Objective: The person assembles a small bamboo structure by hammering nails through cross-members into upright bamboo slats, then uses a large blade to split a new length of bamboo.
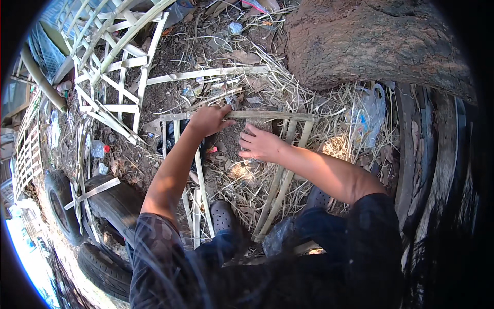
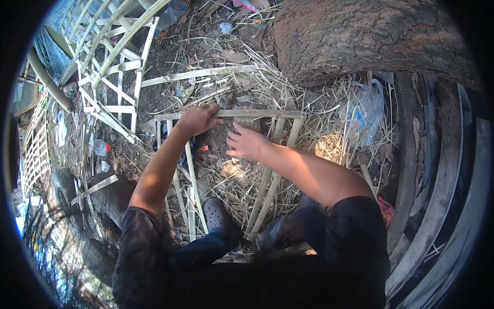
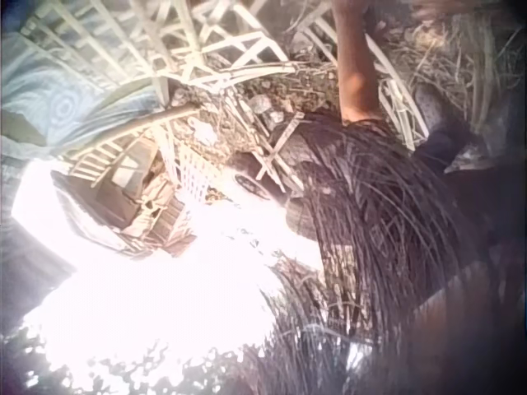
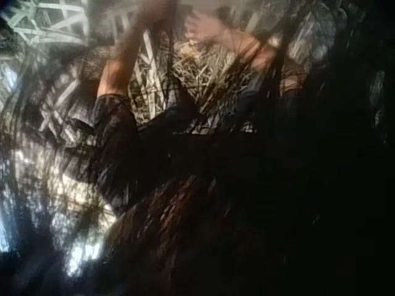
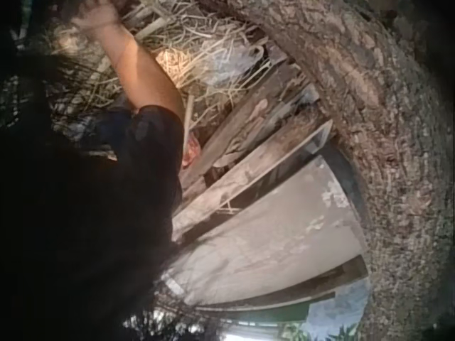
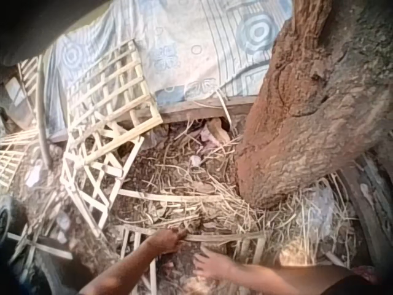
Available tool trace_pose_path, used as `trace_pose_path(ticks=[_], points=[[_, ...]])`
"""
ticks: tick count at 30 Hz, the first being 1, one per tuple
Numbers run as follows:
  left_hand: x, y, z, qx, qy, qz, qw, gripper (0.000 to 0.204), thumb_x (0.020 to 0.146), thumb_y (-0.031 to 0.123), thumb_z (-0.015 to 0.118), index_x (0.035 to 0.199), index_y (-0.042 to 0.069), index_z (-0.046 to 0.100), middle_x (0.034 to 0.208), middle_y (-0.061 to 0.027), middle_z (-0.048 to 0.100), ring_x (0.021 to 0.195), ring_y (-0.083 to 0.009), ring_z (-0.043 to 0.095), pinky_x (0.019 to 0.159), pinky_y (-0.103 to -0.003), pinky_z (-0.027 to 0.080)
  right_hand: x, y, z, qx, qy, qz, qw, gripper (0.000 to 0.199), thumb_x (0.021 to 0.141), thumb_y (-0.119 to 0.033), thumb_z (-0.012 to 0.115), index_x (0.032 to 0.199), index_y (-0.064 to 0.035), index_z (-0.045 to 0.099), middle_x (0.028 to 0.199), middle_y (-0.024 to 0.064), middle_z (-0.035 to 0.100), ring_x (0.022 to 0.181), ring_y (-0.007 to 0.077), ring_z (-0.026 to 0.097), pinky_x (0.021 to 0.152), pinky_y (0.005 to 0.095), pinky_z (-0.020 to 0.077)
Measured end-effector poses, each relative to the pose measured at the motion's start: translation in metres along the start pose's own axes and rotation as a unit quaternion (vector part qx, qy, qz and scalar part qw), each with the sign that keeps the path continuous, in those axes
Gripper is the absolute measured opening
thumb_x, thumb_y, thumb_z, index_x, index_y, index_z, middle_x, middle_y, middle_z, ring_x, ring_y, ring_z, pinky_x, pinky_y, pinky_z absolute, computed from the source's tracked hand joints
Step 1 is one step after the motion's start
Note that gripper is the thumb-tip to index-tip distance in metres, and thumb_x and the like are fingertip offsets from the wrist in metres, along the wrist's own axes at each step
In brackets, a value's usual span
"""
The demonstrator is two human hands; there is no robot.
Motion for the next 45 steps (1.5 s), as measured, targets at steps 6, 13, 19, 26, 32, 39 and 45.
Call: trace_pose_path(ticks=[6, 13, 19, 26, 32, 39, 45], points=[[-0.013, -0.004, -0.003, 0.013, 0.027, -0.027, 0.999, 0.054, 0.088, 0.053, 0.058, 0.115, 0.007, 0.053, 0.098, -0.0171, 0.065, 0.096, -0.0386, 0.063, 0.088, -0.048, 0.045, -0.057, 0.000, -0.050, 0.118, 0.169, 0.214, 0.955, 0.034, 0.080, -0.019, 0.065, 0.113, -0.0123, 0.061, 0.126, 0.0112, 0.052, 0.125, 0.0307, 0.046, 0.107, 0.0487, 0.0350], [-0.060, 0.044, -0.014, -0.117, 0.293, -0.240, 0.918, 0.039, 0.081, 0.033, 0.069, 0.106, 0.008, 0.052, 0.103, -0.0086, 0.055, 0.097, -0.0276, 0.053, 0.079, -0.043, 0.037, -0.150, -0.011, -0.002, 0.270, 0.165, 0.689, 0.653, 0.078, 0.066, -0.031, 0.081, 0.130, -0.0066, 0.043, 0.124, 0.0184, 0.048, 0.116, 0.0358, 0.047, 0.099, 0.0487, 0.0347], [-0.069, 0.110, 0.053, -0.333, 0.150, -0.399, 0.841, 0.105, 0.064, 0.051, 0.082, 0.139, 0.001, 0.029, 0.134, -0.0223, 0.045, 0.125, -0.0390, 0.047, 0.100, -0.049, 0.042, -0.158, -0.024, 0.011, 0.347, 0.094, 0.757, 0.545, 0.111, 0.062, -0.039, 0.085, 0.145, -0.0001, 0.023, 0.135, 0.0246, 0.041, 0.126, 0.0398, 0.042, 0.101, 0.0515, 0.0346], [-0.071, 0.095, 0.060, -0.372, 0.125, -0.398, 0.830, 0.114, 0.055, 0.032, 0.091, 0.141, -0.003, 0.025, 0.137, -0.0267, 0.041, 0.126, -0.0410, 0.045, 0.104, -0.043, 0.042, -0.151, -0.020, 0.014, 0.382, 0.160, 0.713, 0.566, 0.114, 0.065, -0.021, 0.081, 0.147, 0.0085, 0.007, 0.137, 0.0358, 0.037, 0.129, 0.0469, 0.040, 0.108, 0.0469, 0.0358], [-0.067, 0.094, 0.054, -0.344, 0.185, -0.306, 0.868, 0.108, 0.059, 0.029, 0.089, 0.142, -0.001, 0.026, 0.124, -0.0273, 0.044, 0.118, -0.0453, 0.046, 0.101, -0.049, 0.042, -0.158, -0.025, 0.017, 0.437, 0.158, 0.719, 0.517, 0.117, 0.065, -0.012, 0.080, 0.148, 0.0065, 0.000, 0.134, 0.0350, 0.035, 0.121, 0.0493, 0.044, 0.104, 0.0454, 0.0406], [-0.074, 0.094, 0.070, -0.369, 0.244, -0.311, 0.841, 0.107, 0.058, 0.022, 0.088, 0.141, -0.004, 0.026, 0.126, -0.0278, 0.044, 0.118, -0.0451, 0.045, 0.103, -0.048, 0.038, -0.139, -0.043, 0.029, 0.406, 0.160, 0.687, 0.581, 0.113, 0.067, -0.014, 0.080, 0.146, 0.0102, 0.002, 0.128, 0.0353, 0.042, 0.115, 0.0475, 0.050, 0.098, 0.0459, 0.0450], [-0.075, 0.097, 0.079, -0.451, 0.239, -0.256, 0.821, 0.109, 0.061, 0.028, 0.088, 0.139, -0.012, 0.025, 0.133, -0.0295, 0.040, 0.125, -0.0428, 0.042, 0.109, -0.044, 0.034, -0.133, -0.042, 0.034, 0.427, 0.141, 0.683, 0.575, 0.102, 0.068, -0.008, 0.079, 0.145, 0.0095, 0.014, 0.127, 0.0321, 0.048, 0.113, 0.0454, 0.054, 0.094, 0.0469, 0.0481]])
Point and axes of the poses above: each hand's wrist, its own x-axis towards the middle knuckle, its own z-axis out of the palm, y = z × x, the point moved 9 cm from there along x, towards the middle knuckle
